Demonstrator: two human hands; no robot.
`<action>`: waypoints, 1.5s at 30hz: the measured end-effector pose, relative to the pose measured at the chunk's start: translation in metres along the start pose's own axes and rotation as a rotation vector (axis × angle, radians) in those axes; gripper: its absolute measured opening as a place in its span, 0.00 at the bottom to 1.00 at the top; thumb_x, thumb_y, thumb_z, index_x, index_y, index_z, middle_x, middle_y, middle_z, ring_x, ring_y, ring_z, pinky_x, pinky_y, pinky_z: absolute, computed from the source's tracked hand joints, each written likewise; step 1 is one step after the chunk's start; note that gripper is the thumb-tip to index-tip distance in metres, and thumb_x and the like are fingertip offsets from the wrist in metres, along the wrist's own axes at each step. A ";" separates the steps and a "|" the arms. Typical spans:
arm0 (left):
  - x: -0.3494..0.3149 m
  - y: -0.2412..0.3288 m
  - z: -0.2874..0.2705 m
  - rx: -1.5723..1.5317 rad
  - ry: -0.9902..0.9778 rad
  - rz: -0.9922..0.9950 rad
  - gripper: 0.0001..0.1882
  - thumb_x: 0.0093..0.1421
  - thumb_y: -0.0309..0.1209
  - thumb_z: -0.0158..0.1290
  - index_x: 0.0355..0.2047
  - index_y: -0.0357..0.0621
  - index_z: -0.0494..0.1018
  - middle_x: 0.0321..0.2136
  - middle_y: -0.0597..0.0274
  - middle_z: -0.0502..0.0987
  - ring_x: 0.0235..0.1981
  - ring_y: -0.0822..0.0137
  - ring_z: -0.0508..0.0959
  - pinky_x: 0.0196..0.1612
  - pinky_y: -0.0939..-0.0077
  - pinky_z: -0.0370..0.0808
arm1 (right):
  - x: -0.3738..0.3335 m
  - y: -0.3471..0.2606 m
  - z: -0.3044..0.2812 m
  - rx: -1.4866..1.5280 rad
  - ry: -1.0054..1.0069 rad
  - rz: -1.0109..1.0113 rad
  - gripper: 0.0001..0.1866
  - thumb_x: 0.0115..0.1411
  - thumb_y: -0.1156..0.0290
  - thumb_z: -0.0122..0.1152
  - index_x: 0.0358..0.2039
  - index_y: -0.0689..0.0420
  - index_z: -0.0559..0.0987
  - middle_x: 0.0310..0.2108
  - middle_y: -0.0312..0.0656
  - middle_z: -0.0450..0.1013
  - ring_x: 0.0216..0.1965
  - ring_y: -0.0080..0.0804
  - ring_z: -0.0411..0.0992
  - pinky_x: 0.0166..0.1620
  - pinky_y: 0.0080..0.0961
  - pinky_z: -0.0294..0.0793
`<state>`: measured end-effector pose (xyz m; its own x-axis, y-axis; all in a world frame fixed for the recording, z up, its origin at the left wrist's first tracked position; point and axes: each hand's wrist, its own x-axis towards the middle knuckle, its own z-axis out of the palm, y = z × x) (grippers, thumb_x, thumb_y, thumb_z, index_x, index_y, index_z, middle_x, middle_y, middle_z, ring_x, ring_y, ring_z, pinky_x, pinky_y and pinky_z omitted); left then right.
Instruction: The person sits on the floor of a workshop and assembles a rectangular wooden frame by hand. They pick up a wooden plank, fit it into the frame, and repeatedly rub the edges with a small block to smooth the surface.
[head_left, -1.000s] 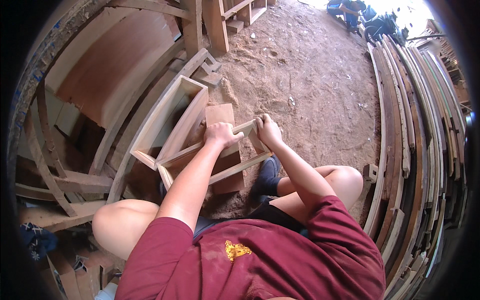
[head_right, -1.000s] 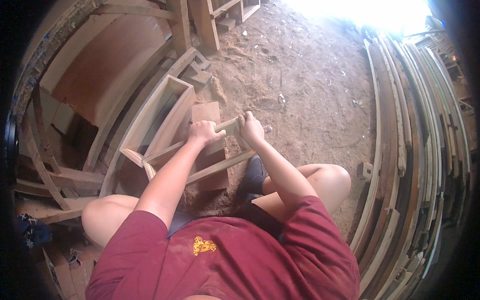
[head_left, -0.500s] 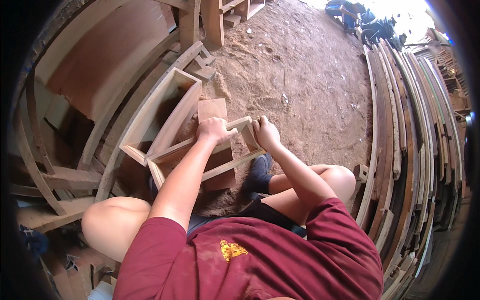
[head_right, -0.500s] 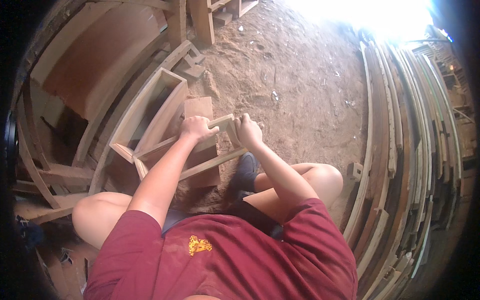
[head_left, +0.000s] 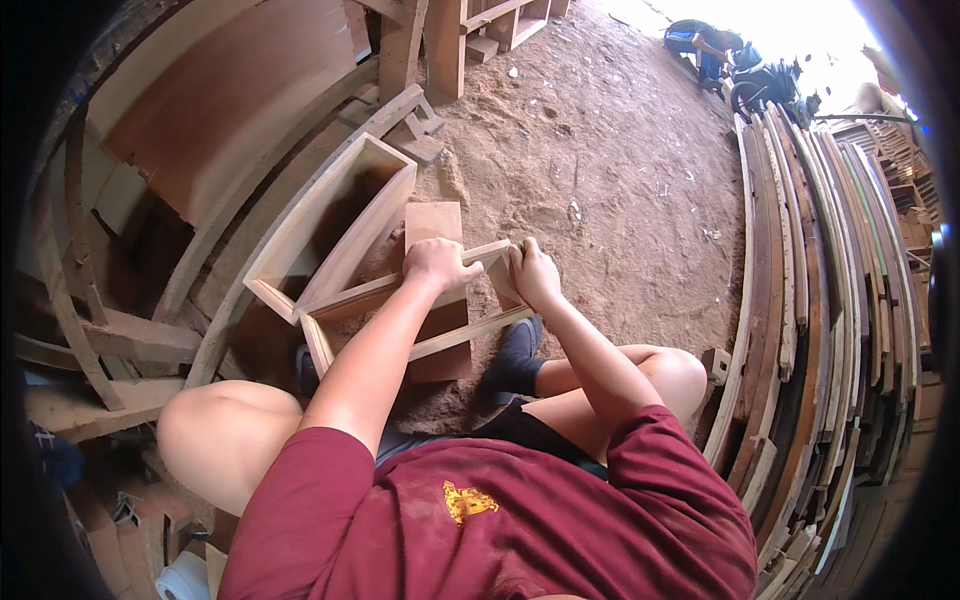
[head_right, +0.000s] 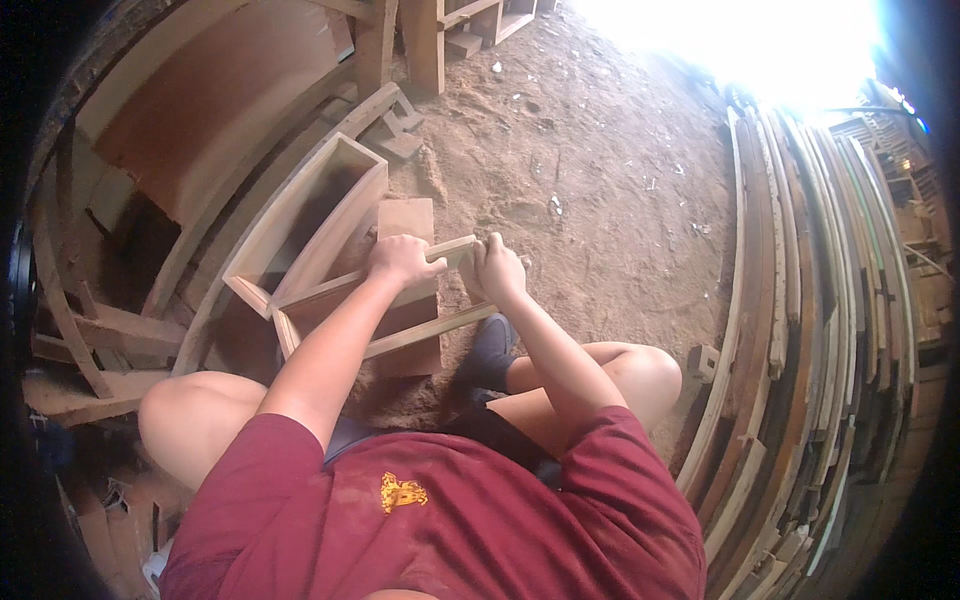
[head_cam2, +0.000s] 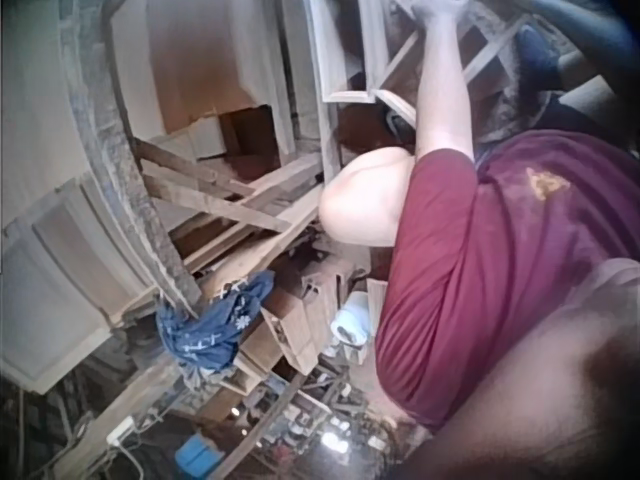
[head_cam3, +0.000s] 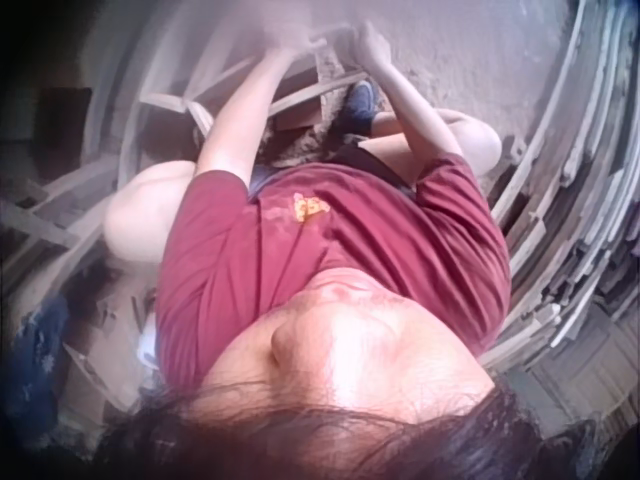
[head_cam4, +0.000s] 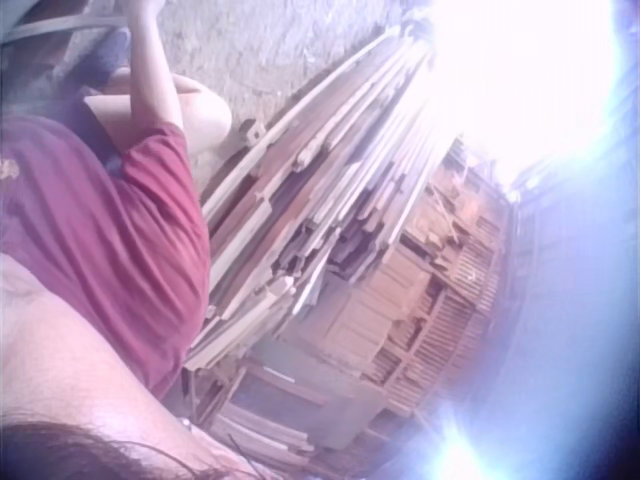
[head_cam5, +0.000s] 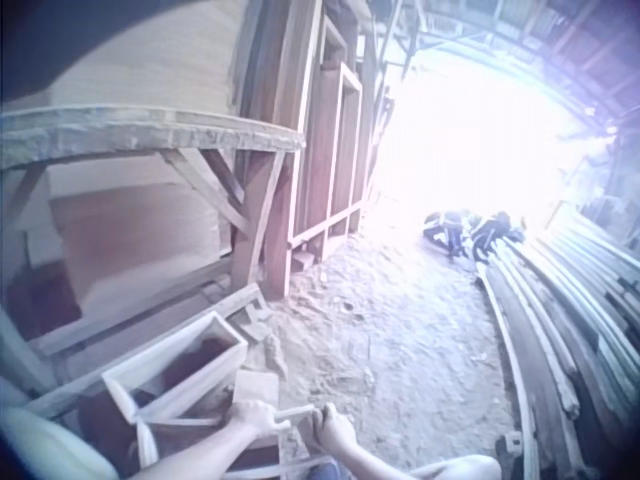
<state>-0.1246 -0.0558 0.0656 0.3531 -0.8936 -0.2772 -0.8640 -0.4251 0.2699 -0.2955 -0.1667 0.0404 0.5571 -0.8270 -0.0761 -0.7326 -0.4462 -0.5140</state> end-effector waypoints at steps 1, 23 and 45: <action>0.000 0.000 0.000 0.004 0.004 0.006 0.33 0.51 0.63 0.49 0.37 0.46 0.82 0.35 0.51 0.82 0.37 0.56 0.83 0.39 0.58 0.80 | 0.006 -0.004 0.001 0.014 0.016 -0.001 0.20 0.67 0.52 0.46 0.41 0.59 0.69 0.34 0.63 0.75 0.39 0.64 0.73 0.42 0.53 0.71; -0.003 -0.006 0.006 -0.009 0.056 -0.001 0.33 0.50 0.63 0.49 0.35 0.45 0.82 0.33 0.52 0.83 0.35 0.57 0.83 0.37 0.57 0.80 | 0.013 0.026 0.010 0.164 -0.074 0.094 0.28 0.67 0.48 0.46 0.36 0.66 0.77 0.34 0.61 0.75 0.39 0.57 0.74 0.44 0.44 0.71; -0.003 -0.001 0.002 -0.009 0.064 0.026 0.32 0.50 0.63 0.50 0.34 0.46 0.82 0.32 0.51 0.82 0.35 0.56 0.83 0.38 0.58 0.80 | 0.020 -0.014 0.003 0.166 0.061 0.058 0.22 0.65 0.49 0.49 0.37 0.59 0.72 0.37 0.59 0.75 0.42 0.61 0.72 0.44 0.48 0.69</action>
<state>-0.1255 -0.0523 0.0648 0.3528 -0.9116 -0.2108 -0.8702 -0.4025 0.2842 -0.2729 -0.1765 0.0436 0.4874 -0.8711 -0.0604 -0.6854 -0.3388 -0.6446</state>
